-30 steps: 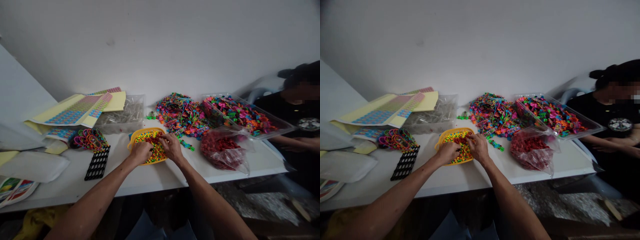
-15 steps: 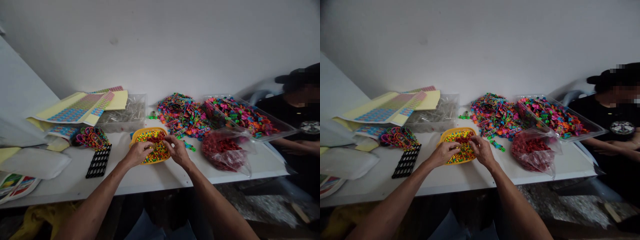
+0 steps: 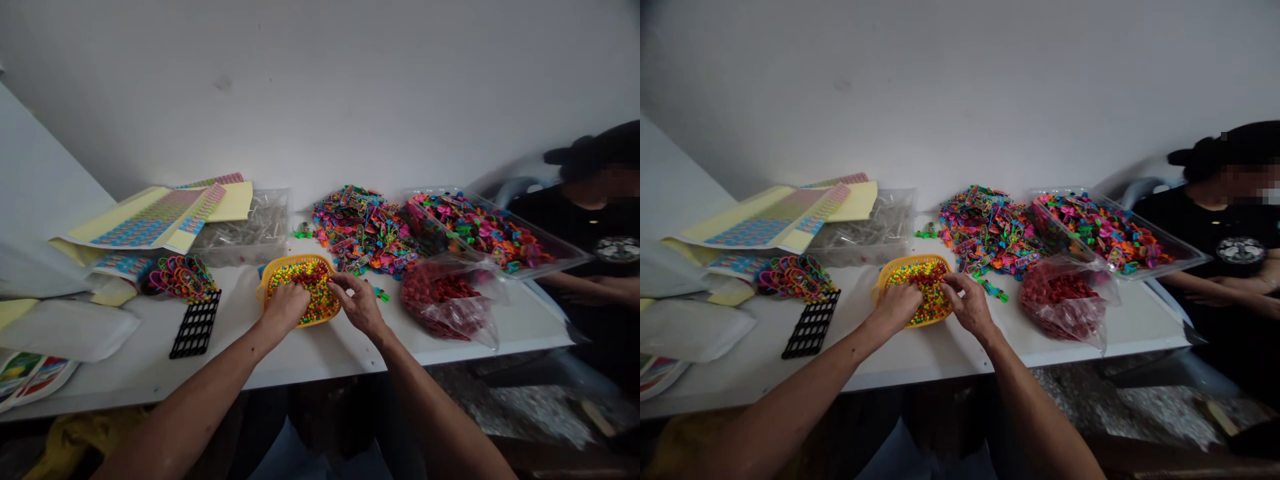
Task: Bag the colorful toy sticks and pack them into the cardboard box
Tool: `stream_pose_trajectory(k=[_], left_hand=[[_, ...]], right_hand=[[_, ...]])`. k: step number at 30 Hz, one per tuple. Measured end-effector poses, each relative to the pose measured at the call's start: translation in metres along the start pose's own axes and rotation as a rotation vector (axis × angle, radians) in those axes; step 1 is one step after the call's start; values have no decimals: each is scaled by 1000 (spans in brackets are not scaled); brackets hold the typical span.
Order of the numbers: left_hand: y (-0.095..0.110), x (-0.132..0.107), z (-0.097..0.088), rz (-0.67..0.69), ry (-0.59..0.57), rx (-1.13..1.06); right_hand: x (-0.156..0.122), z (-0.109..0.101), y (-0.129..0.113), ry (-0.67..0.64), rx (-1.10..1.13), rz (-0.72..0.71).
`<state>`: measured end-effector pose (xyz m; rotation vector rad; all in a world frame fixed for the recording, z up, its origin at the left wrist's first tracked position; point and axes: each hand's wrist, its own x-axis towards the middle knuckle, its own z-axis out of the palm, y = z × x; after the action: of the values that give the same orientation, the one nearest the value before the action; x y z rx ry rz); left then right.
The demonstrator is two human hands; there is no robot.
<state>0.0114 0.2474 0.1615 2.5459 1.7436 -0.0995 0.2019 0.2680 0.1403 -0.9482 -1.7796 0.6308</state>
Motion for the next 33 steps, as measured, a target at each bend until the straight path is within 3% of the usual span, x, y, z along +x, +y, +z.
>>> stream_pose_trajectory(k=[6,17,23,27,33], left_hand=[[9,9,2,60,1,93],[-14,6,8,92,42,-33],[-25,-6,5,41,167,-424],[-37,-13,9,18,186,-690],[-42,-18,15,77,195,-847]], right_hand=[[-5,-4,4,42,0,23],[-7,-5,5,55,65,75],[-7,-9,9,41,97,101],[-6,-5,9,26,106,98],[-3,4,-2,-65,114,48]])
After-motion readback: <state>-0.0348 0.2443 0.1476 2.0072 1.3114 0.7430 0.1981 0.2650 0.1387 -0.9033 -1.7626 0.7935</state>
